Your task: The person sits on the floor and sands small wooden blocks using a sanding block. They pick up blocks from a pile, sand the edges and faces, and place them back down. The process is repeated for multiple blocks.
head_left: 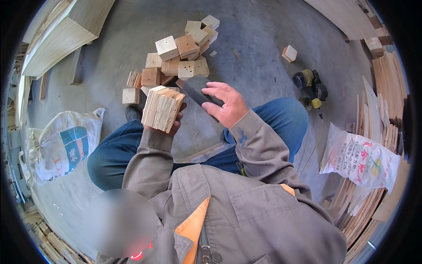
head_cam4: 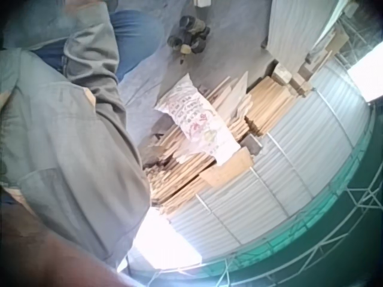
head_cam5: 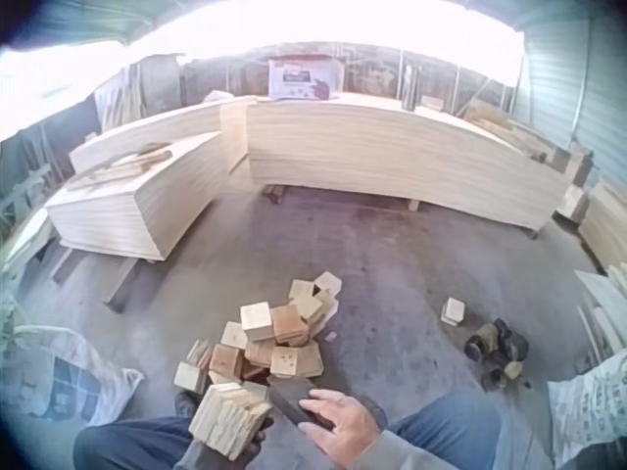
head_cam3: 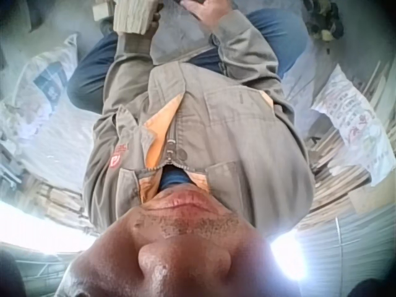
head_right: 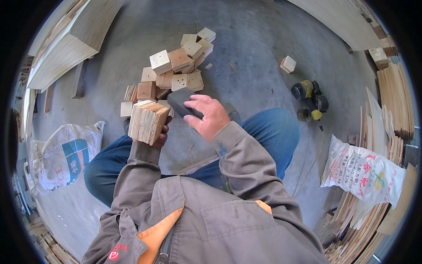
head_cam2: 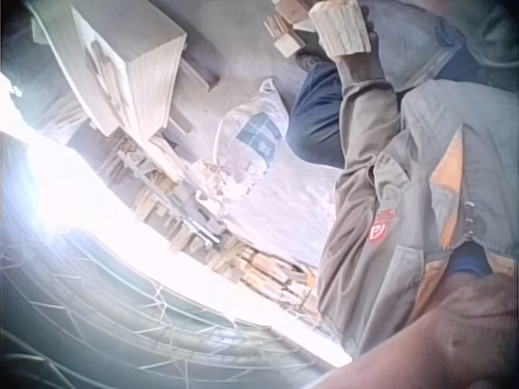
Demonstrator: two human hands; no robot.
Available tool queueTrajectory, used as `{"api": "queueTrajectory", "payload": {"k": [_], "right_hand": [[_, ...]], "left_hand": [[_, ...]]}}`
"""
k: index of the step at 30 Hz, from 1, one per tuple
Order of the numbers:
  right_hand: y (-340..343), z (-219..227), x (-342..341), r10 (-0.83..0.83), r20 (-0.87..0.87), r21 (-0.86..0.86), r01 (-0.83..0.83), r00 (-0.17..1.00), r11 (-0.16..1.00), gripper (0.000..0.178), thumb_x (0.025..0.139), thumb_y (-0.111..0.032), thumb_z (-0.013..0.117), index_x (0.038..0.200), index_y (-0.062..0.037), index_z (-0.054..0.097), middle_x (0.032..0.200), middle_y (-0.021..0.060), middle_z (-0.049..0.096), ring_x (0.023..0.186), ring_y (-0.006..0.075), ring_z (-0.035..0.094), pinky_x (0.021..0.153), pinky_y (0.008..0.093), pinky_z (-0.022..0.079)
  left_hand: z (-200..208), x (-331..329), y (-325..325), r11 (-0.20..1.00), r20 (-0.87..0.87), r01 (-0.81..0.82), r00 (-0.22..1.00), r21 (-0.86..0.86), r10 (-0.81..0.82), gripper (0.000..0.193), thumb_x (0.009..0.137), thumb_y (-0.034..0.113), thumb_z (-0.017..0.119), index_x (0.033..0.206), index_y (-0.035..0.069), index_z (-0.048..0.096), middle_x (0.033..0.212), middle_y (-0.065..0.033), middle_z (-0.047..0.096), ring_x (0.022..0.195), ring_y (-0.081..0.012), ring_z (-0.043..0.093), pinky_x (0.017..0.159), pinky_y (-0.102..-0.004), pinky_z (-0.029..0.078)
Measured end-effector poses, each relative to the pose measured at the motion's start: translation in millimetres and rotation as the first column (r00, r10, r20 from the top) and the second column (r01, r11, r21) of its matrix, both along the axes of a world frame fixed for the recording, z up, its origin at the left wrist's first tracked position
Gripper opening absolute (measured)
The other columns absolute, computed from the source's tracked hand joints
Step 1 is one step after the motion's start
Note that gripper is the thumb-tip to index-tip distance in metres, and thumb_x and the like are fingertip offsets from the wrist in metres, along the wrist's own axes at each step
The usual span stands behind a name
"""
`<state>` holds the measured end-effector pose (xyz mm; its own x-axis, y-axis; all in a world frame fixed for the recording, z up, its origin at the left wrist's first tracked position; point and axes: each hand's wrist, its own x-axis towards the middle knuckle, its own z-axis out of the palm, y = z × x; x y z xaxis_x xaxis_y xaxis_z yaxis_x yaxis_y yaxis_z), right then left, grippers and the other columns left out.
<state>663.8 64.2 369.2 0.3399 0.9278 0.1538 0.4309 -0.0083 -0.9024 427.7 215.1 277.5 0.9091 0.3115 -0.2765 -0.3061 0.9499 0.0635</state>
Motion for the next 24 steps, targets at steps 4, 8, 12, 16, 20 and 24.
{"api": "queueTrajectory", "payload": {"k": [4, 8, 12, 16, 20, 24], "right_hand": [[1.1, 9.8, 2.4, -0.022, -0.046, 0.062, 0.025, 0.999, 0.998, 0.042, 0.086, -0.020, 0.080, 0.124, -0.0036, 0.071, 0.136, 0.0191, 0.063, 0.124, 0.0321, 0.063, 0.106, 0.0381, 0.048], [4.4, 4.7, -5.9, 0.025, -0.094, 0.045, -0.021, 0.995, 0.999, 0.041, 0.086, -0.019, 0.080, 0.123, -0.0043, 0.071, 0.137, 0.0194, 0.062, 0.125, 0.0323, 0.061, 0.106, 0.0390, 0.048], [0.4, 0.6, -2.7, 0.010, -0.037, -0.023, -0.011, 0.999, 1.000, 0.041, 0.086, -0.019, 0.080, 0.123, -0.0043, 0.071, 0.136, 0.0196, 0.062, 0.126, 0.0329, 0.061, 0.106, 0.0397, 0.048], [-1.7, 7.9, 0.7, 0.060, -0.050, -0.013, -0.061, 0.997, 0.998, 0.040, 0.086, -0.018, 0.080, 0.123, -0.0044, 0.071, 0.137, 0.0196, 0.062, 0.126, 0.0330, 0.061, 0.107, 0.0395, 0.048], [-4.4, 19.2, 1.4, 0.139, -0.100, 0.025, -0.138, 0.985, 0.990, 0.039, 0.088, -0.017, 0.078, 0.125, -0.0035, 0.071, 0.141, 0.0182, 0.060, 0.124, 0.0287, 0.062, 0.104, 0.0372, 0.049], [-5.5, 30.3, 0.5, 0.100, -0.245, 0.086, -0.081, 0.964, 0.993, 0.039, 0.086, -0.018, 0.079, 0.122, -0.0040, 0.072, 0.138, 0.0192, 0.062, 0.123, 0.0322, 0.062, 0.105, 0.0391, 0.049]], "left_hand": [[-5.4, 0.1, 3.3, 1.000, 0.034, 0.002, 0.999, -0.001, -0.002, 0.079, 0.095, 0.067, 0.046, 0.150, 0.010, 0.050, 0.137, -0.0321, 0.058, 0.098, -0.0404, 0.071, 0.072, -0.0445, 0.064], [-8.8, -1.3, 5.4, 0.998, 0.046, 0.025, 0.999, 0.064, -0.028, 0.084, 0.094, 0.071, 0.047, 0.150, 0.009, 0.049, 0.139, -0.0318, 0.056, 0.100, -0.0399, 0.071, 0.074, -0.0435, 0.064], [6.5, 2.1, -2.2, 1.000, -0.050, 0.008, 0.999, 0.006, -0.007, 0.079, 0.095, 0.066, 0.051, 0.148, 0.008, 0.051, 0.132, -0.0309, 0.061, 0.092, -0.0363, 0.072, 0.068, -0.0404, 0.063], [0.1, 1.0, 3.5, 0.998, -0.017, 0.041, 0.999, 0.052, -0.040, 0.070, 0.099, 0.063, 0.049, 0.145, 0.011, 0.053, 0.130, -0.0288, 0.063, 0.092, -0.0345, 0.073, 0.066, -0.0398, 0.064], [-2.9, 0.2, 1.5, 0.992, -0.085, -0.018, 0.996, 0.122, 0.028, 0.067, 0.099, 0.064, 0.046, 0.141, 0.014, 0.058, 0.122, -0.0267, 0.067, 0.088, -0.0348, 0.075, 0.062, -0.0392, 0.065], [9.7, 2.1, -2.4, 0.992, -0.139, -0.069, 0.987, 0.107, 0.084, 0.063, 0.101, 0.054, 0.053, 0.141, 0.005, 0.056, 0.123, -0.0327, 0.065, 0.084, -0.0370, 0.074, 0.061, -0.0380, 0.063]]}}
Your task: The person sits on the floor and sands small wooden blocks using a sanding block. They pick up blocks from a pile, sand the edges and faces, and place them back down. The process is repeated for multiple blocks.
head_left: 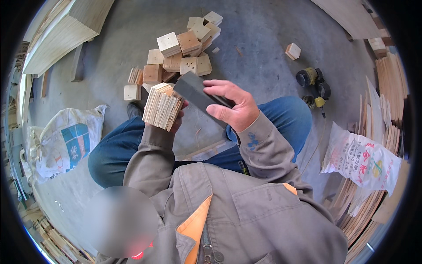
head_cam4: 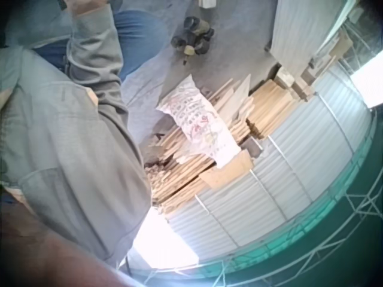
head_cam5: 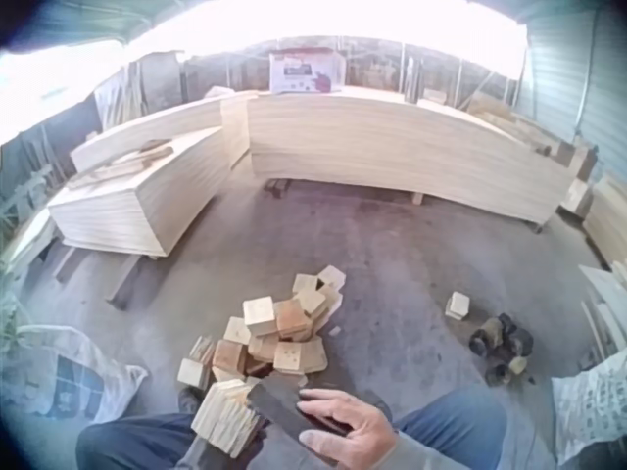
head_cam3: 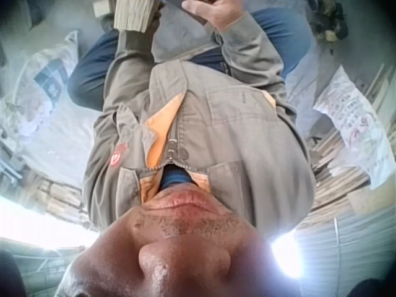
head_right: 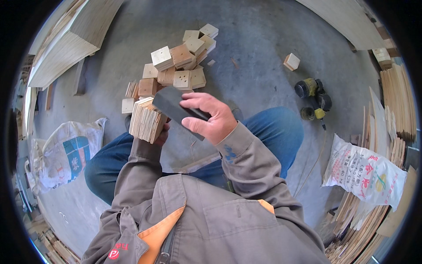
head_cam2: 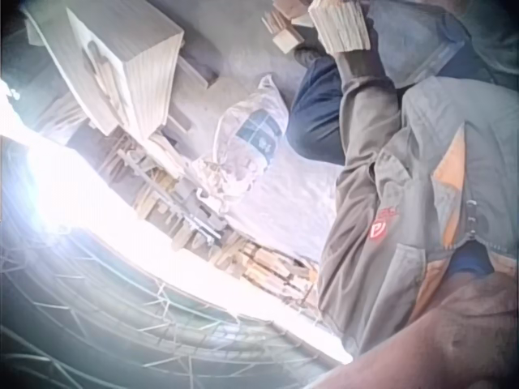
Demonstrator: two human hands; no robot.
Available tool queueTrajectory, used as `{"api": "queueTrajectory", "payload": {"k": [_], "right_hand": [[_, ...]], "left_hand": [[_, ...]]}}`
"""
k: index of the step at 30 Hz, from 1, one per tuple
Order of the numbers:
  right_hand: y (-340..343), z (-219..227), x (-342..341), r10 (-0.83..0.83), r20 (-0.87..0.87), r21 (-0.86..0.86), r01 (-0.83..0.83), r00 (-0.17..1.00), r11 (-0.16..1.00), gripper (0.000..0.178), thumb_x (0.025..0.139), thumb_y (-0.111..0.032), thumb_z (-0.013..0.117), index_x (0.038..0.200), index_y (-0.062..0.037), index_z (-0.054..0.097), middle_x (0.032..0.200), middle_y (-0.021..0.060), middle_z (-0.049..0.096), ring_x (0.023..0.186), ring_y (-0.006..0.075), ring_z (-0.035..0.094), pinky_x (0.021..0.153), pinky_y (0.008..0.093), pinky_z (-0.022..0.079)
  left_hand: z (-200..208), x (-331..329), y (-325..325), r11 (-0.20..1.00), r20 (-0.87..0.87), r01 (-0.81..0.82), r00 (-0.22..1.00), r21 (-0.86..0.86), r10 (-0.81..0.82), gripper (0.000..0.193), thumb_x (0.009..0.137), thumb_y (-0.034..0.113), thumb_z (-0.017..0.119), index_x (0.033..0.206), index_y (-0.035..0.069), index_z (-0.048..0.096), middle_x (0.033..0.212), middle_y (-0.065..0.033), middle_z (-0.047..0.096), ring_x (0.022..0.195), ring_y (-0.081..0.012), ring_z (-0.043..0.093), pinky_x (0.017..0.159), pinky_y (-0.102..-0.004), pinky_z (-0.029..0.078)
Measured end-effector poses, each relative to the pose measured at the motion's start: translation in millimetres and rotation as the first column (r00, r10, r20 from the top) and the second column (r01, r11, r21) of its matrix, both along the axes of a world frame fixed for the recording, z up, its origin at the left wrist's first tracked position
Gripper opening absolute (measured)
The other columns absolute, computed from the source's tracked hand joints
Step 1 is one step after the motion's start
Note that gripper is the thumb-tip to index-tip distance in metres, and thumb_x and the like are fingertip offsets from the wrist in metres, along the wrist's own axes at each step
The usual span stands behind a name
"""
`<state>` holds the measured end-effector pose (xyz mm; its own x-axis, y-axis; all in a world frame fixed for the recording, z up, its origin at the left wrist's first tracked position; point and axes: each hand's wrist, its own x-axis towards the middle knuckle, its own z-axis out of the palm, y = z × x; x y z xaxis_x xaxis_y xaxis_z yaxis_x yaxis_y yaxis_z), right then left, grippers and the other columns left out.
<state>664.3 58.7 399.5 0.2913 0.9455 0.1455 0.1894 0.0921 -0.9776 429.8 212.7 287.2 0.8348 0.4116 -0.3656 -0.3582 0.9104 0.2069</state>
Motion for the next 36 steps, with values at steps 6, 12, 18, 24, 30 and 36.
{"api": "queueTrajectory", "payload": {"k": [6, 12, 18, 24, 30, 36], "right_hand": [[-0.5, -24.1, 10.8, -0.277, 0.434, -0.034, 0.322, 0.857, 0.946, 0.040, 0.082, -0.020, 0.081, 0.119, -0.0052, 0.073, 0.132, 0.0204, 0.065, 0.120, 0.0365, 0.064, 0.103, 0.0419, 0.050], [1.8, -22.6, 8.6, -0.268, 0.342, -0.041, 0.299, 0.901, 0.953, 0.041, 0.082, -0.020, 0.081, 0.119, -0.0042, 0.073, 0.132, 0.0202, 0.066, 0.120, 0.0348, 0.064, 0.103, 0.0411, 0.051], [2.6, -29.8, 4.5, -0.236, -0.128, -0.150, 0.217, 0.963, 0.965, 0.040, 0.087, -0.016, 0.080, 0.123, -0.0008, 0.071, 0.129, 0.0156, 0.067, 0.117, 0.0232, 0.065, 0.101, 0.0344, 0.051], [3.4, -27.1, -5.9, -0.138, -0.320, -0.214, 0.070, 0.937, 0.974, 0.041, 0.090, -0.015, 0.079, 0.127, 0.0006, 0.068, 0.129, 0.0113, 0.067, 0.113, 0.0170, 0.065, 0.097, 0.0308, 0.052], [7.3, -28.8, -11.0, -0.137, -0.328, -0.252, 0.053, 0.935, 0.966, 0.042, 0.090, -0.016, 0.080, 0.126, 0.0004, 0.069, 0.132, 0.0130, 0.065, 0.114, 0.0190, 0.064, 0.099, 0.0321, 0.051], [9.4, -42.1, -14.9, -0.113, 0.012, -0.129, 0.114, 0.994, 0.985, 0.046, 0.087, -0.021, 0.081, 0.126, -0.0005, 0.069, 0.136, 0.0197, 0.062, 0.125, 0.0303, 0.061, 0.107, 0.0379, 0.048]], "left_hand": [[-10.6, -0.9, 4.0, 0.982, 0.120, 0.098, 0.990, -0.163, -0.079, 0.074, 0.098, 0.063, 0.049, 0.144, 0.005, 0.054, 0.128, -0.0315, 0.063, 0.099, -0.0415, 0.072, 0.068, -0.0475, 0.064], [-16.4, -5.0, 2.3, 0.997, 0.113, 0.023, 0.993, 0.067, -0.031, 0.076, 0.093, 0.063, 0.057, 0.147, 0.009, 0.053, 0.134, -0.0206, 0.062, 0.115, -0.0354, 0.066, 0.090, -0.0473, 0.059], [-10.8, -1.0, -10.0, 0.956, -0.101, -0.050, 0.991, 0.289, 0.083, 0.088, 0.090, 0.064, 0.062, 0.154, 0.008, 0.040, 0.145, -0.0177, 0.055, 0.124, -0.0354, 0.061, 0.097, -0.0507, 0.055], [-9.1, -0.4, -7.9, 0.920, -0.070, -0.006, 0.997, 0.392, 0.036, 0.091, 0.088, 0.056, 0.071, 0.156, 0.007, 0.035, 0.148, -0.0164, 0.053, 0.130, -0.0336, 0.058, 0.106, -0.0517, 0.051], [-2.3, 12.2, -15.5, 0.962, -0.127, -0.157, 0.974, 0.224, 0.189, 0.090, 0.090, 0.067, 0.066, 0.155, 0.011, 0.038, 0.146, -0.0136, 0.056, 0.128, -0.0341, 0.060, 0.103, -0.0539, 0.051], [5.3, 18.3, -16.5, 0.977, -0.196, -0.202, 0.957, 0.069, 0.211, 0.083, 0.091, 0.068, 0.064, 0.151, 0.013, 0.047, 0.145, -0.0120, 0.059, 0.127, -0.0355, 0.060, 0.106, -0.0577, 0.048]]}}
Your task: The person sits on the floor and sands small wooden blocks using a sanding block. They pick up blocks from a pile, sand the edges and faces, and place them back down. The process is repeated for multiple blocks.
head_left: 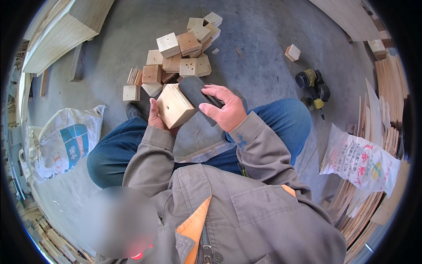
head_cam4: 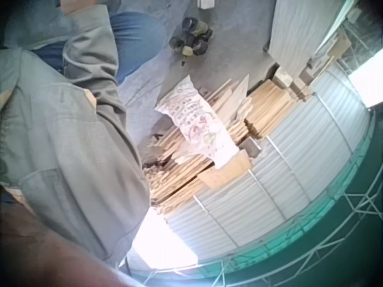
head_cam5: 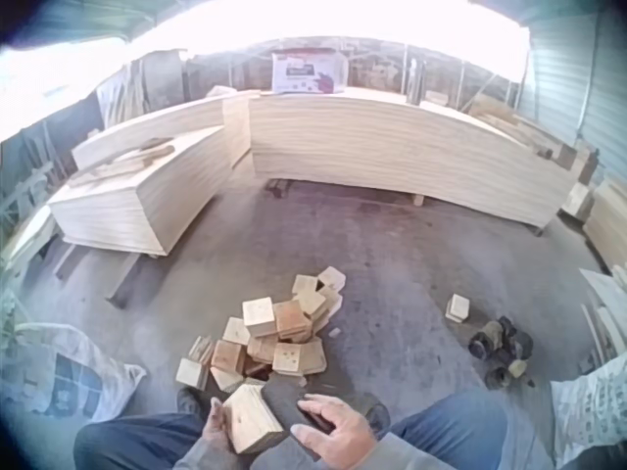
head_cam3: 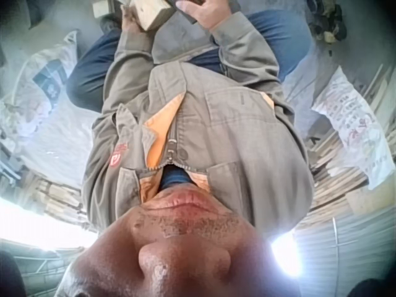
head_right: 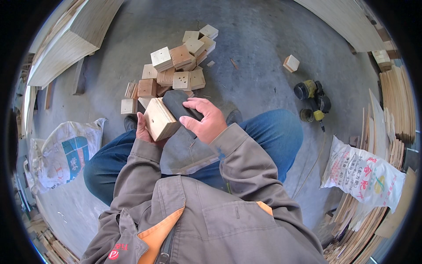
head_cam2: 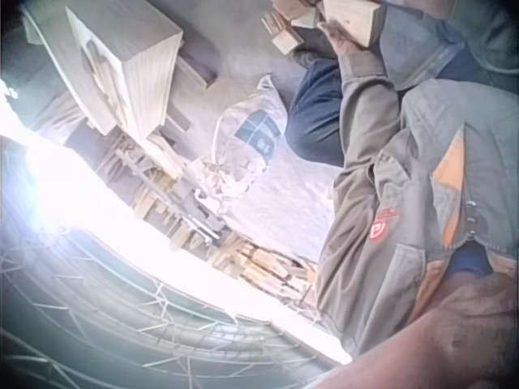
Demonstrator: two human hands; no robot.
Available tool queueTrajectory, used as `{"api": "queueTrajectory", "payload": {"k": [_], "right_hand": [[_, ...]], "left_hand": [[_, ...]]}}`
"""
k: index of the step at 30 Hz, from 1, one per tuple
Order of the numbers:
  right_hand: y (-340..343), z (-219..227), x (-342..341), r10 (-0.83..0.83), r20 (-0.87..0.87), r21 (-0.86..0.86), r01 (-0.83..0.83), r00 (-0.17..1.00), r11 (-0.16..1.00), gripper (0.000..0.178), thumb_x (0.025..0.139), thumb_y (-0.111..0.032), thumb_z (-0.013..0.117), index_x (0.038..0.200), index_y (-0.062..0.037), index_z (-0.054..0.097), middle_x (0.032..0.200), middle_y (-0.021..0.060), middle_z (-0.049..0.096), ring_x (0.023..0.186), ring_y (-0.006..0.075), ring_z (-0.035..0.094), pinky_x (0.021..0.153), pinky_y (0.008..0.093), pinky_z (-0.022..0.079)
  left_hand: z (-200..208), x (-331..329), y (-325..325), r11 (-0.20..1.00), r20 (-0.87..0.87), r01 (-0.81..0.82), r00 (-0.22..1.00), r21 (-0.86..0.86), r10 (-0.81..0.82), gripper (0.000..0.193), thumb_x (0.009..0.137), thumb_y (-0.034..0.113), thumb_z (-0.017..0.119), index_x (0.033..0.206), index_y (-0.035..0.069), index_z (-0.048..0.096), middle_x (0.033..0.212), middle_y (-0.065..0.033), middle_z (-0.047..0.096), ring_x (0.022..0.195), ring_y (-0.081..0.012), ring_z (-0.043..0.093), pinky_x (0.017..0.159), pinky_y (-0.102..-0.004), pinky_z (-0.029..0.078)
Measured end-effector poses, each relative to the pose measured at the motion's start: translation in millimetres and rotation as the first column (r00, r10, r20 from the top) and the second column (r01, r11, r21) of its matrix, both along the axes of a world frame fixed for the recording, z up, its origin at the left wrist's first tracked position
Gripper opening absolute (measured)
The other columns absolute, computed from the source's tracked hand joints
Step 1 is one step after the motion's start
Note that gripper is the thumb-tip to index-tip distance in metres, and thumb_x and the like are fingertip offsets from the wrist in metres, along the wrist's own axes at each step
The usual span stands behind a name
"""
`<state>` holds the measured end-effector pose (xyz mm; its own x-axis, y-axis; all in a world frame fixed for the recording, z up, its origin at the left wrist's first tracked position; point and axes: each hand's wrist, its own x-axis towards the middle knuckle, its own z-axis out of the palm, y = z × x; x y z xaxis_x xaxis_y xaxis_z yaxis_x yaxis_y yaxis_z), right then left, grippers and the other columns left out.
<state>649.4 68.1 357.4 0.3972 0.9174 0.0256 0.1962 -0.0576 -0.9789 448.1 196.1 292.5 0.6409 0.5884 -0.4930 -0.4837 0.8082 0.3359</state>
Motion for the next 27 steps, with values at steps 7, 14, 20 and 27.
{"api": "queueTrajectory", "payload": {"k": [7, 14, 20, 27], "right_hand": [[0.5, 2.6, -11.9, 0.007, 0.141, 0.018, -0.009, 0.990, 1.000, 0.044, 0.085, -0.022, 0.080, 0.123, -0.0011, 0.070, 0.138, 0.0223, 0.060, 0.127, 0.0341, 0.060, 0.108, 0.0398, 0.047], [7.7, -2.8, 14.6, -0.280, 0.246, 0.084, 0.267, 0.928, 0.960, 0.045, 0.087, -0.023, 0.079, 0.125, 0.0000, 0.069, 0.133, 0.0224, 0.064, 0.123, 0.0348, 0.062, 0.107, 0.0401, 0.048], [20.5, -1.9, 5.9, -0.201, 0.322, 0.091, 0.181, 0.925, 0.979, 0.050, 0.090, -0.027, 0.075, 0.131, -0.0002, 0.066, 0.138, 0.0234, 0.061, 0.125, 0.0377, 0.059, 0.107, 0.0427, 0.047], [5.6, 2.2, -17.8, 0.002, 0.471, 0.088, -0.050, 0.882, 0.995, 0.049, 0.089, -0.024, 0.074, 0.133, -0.0046, 0.067, 0.142, 0.0214, 0.059, 0.114, 0.0404, 0.061, 0.103, 0.0451, 0.048]], "left_hand": [[24.0, -0.1, -9.0, 0.987, -0.156, 0.120, 0.978, -0.108, -0.136, 0.083, 0.086, 0.068, 0.067, 0.151, 0.019, 0.048, 0.145, -0.0127, 0.058, 0.130, -0.0381, 0.056, 0.108, -0.0647, 0.041], [7.2, -0.8, -9.7, 0.991, -0.100, 0.134, 0.986, -0.009, -0.134, 0.080, 0.087, 0.053, 0.073, 0.152, 0.016, 0.045, 0.141, -0.0104, 0.060, 0.125, -0.0354, 0.059, 0.099, -0.0528, 0.047], [18.9, 2.3, -16.7, 0.971, -0.053, 0.237, 0.970, -0.015, -0.237, 0.076, 0.089, 0.048, 0.072, 0.153, 0.016, 0.044, 0.142, -0.0113, 0.059, 0.126, -0.0358, 0.059, 0.103, -0.0567, 0.045], [4.3, -4.3, -10.0, 0.986, -0.041, 0.120, 0.991, -0.116, -0.126, 0.068, 0.091, 0.044, 0.069, 0.150, 0.016, 0.048, 0.140, -0.0124, 0.061, 0.125, -0.0377, 0.059, 0.101, -0.0614, 0.047]]}}
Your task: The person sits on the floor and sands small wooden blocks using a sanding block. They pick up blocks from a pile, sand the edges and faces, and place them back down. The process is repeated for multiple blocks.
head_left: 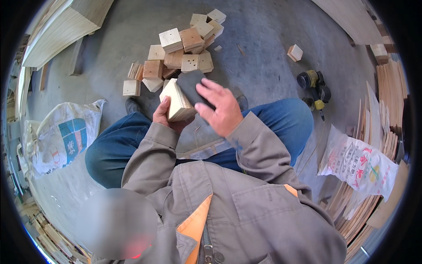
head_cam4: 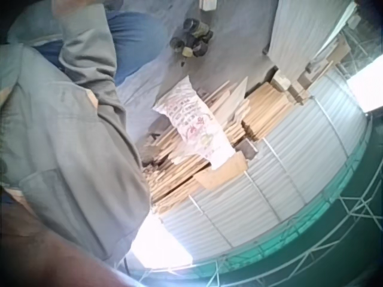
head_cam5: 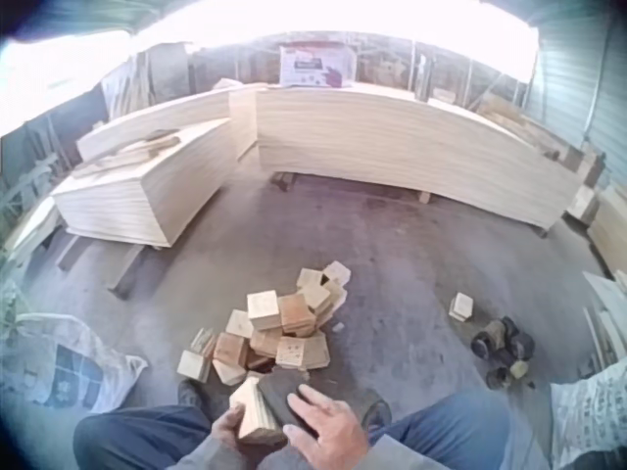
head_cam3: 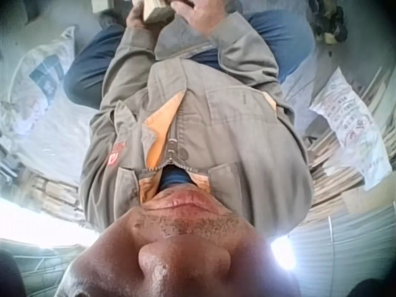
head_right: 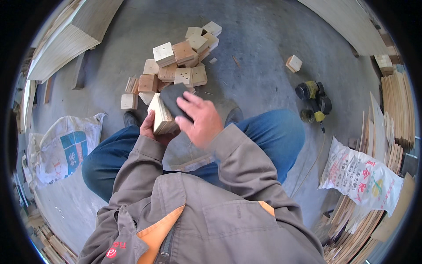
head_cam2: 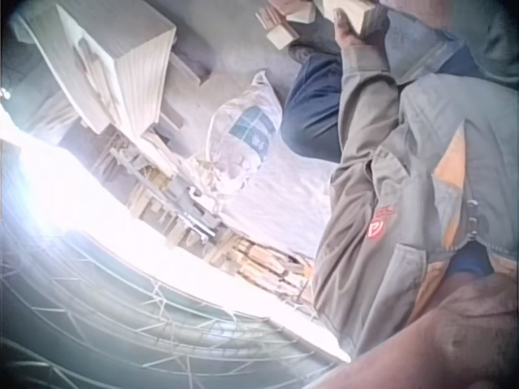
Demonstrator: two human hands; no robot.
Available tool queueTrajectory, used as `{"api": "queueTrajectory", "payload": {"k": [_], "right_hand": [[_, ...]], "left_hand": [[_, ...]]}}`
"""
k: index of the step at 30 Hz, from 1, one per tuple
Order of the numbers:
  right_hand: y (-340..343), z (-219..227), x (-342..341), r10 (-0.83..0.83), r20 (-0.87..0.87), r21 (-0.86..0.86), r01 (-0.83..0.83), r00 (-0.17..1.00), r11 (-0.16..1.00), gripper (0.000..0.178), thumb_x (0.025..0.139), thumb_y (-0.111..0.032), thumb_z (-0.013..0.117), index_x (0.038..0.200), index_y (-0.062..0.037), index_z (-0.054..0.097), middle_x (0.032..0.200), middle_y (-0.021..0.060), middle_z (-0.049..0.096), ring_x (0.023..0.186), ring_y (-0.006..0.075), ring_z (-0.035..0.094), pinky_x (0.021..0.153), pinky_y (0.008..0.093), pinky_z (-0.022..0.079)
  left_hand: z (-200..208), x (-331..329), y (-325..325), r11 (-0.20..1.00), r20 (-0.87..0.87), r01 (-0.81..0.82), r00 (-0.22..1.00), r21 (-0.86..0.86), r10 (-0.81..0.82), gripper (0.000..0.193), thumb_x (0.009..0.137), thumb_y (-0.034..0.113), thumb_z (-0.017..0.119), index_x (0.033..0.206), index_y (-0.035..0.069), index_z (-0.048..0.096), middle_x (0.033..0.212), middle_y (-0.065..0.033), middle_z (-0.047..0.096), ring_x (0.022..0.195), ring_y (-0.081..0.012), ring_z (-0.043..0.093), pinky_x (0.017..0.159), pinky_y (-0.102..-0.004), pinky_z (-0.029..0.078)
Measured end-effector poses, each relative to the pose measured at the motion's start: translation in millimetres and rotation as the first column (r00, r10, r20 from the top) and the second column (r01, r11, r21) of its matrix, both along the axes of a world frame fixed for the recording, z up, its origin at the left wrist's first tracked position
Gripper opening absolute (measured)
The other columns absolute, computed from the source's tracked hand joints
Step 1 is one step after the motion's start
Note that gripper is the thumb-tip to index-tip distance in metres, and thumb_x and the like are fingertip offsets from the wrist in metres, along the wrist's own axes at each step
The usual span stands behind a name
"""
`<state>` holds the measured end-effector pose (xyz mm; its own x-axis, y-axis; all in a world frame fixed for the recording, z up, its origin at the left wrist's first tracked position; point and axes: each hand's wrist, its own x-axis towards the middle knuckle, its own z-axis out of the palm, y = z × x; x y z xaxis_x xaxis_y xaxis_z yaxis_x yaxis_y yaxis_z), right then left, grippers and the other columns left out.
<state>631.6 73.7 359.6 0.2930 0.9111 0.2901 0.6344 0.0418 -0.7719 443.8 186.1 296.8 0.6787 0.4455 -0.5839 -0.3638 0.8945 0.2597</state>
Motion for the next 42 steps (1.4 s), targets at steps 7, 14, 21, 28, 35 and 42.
{"api": "queueTrajectory", "payload": {"k": [7, 14, 21, 28, 35, 42], "right_hand": [[-5.9, 7.2, 6.5, -0.051, -0.017, -0.030, 0.051, 0.999, 0.998, 0.047, 0.090, -0.021, 0.072, 0.132, -0.0024, 0.066, 0.141, 0.0239, 0.060, 0.123, 0.0397, 0.060, 0.107, 0.0435, 0.046], [14.7, -6.8, 14.8, -0.134, 0.017, 0.038, 0.133, 0.991, 0.990, 0.046, 0.088, -0.025, 0.074, 0.129, -0.0030, 0.069, 0.136, 0.0254, 0.062, 0.116, 0.0425, 0.063, 0.102, 0.0471, 0.049], [-8.8, 4.1, -2.9, 0.013, -0.005, 0.063, -0.012, 1.000, 0.998, 0.046, 0.086, -0.021, 0.075, 0.129, -0.0051, 0.069, 0.140, 0.0225, 0.060, 0.115, 0.0395, 0.062, 0.101, 0.0455, 0.048], [11.5, -11.7, 5.2, -0.182, 0.029, -0.005, 0.182, 0.983, 0.983, 0.046, 0.090, -0.024, 0.071, 0.131, -0.0033, 0.067, 0.137, 0.0245, 0.061, 0.115, 0.0420, 0.062, 0.101, 0.0463, 0.047], [-14.5, -8.5, 10.0, -0.244, -0.094, -0.049, 0.240, 0.965, 0.970, 0.049, 0.091, -0.023, 0.072, 0.135, -0.0018, 0.064, 0.139, 0.0269, 0.059, 0.121, 0.0429, 0.060, 0.106, 0.0452, 0.047], [-9.4, -1.2, 46.6, -0.435, -0.054, 0.018, 0.437, 0.899, 0.899, 0.050, 0.091, -0.023, 0.075, 0.133, 0.0017, 0.063, 0.138, 0.0242, 0.060, 0.128, 0.0379, 0.058, 0.111, 0.0427, 0.045]], "left_hand": [[7.0, 1.7, -1.6, 0.998, 0.028, 0.053, 0.998, 0.034, -0.054, 0.074, 0.089, 0.042, 0.073, 0.152, 0.014, 0.045, 0.142, -0.0130, 0.059, 0.127, -0.0373, 0.058, 0.107, -0.0604, 0.044], [10.8, -0.6, -8.3, 0.989, -0.009, 0.111, 0.994, 0.101, -0.111, 0.079, 0.087, 0.043, 0.073, 0.153, 0.013, 0.044, 0.143, -0.0135, 0.059, 0.128, -0.0362, 0.060, 0.104, -0.0621, 0.046], [3.7, -5.0, 2.8, 0.999, 0.031, 0.024, 0.999, 0.043, -0.025, 0.071, 0.089, 0.045, 0.071, 0.151, 0.017, 0.047, 0.140, -0.0122, 0.061, 0.124, -0.0368, 0.060, 0.101, -0.0597, 0.047], [8.3, -2.7, -7.9, 0.956, -0.015, 0.116, 0.993, 0.269, -0.117, 0.080, 0.084, 0.037, 0.078, 0.148, 0.001, 0.046, 0.135, -0.0178, 0.063, 0.118, -0.0334, 0.066, 0.102, -0.0517, 0.052], [2.2, 4.8, -6.3, 0.922, -0.004, 0.086, 0.996, 0.378, -0.091, 0.079, 0.077, 0.029, 0.086, 0.140, -0.004, 0.052, 0.128, -0.0172, 0.066, 0.113, -0.0293, 0.068, 0.102, -0.0412, 0.053], [-15.7, -15.7, 44.1, 0.278, -0.560, 0.522, 0.522, 0.806, 0.643, 0.072, 0.073, 0.013, 0.092, 0.131, -0.008, 0.055, 0.115, -0.0136, 0.069, 0.100, -0.0246, 0.069, 0.091, -0.0382, 0.057]]}}
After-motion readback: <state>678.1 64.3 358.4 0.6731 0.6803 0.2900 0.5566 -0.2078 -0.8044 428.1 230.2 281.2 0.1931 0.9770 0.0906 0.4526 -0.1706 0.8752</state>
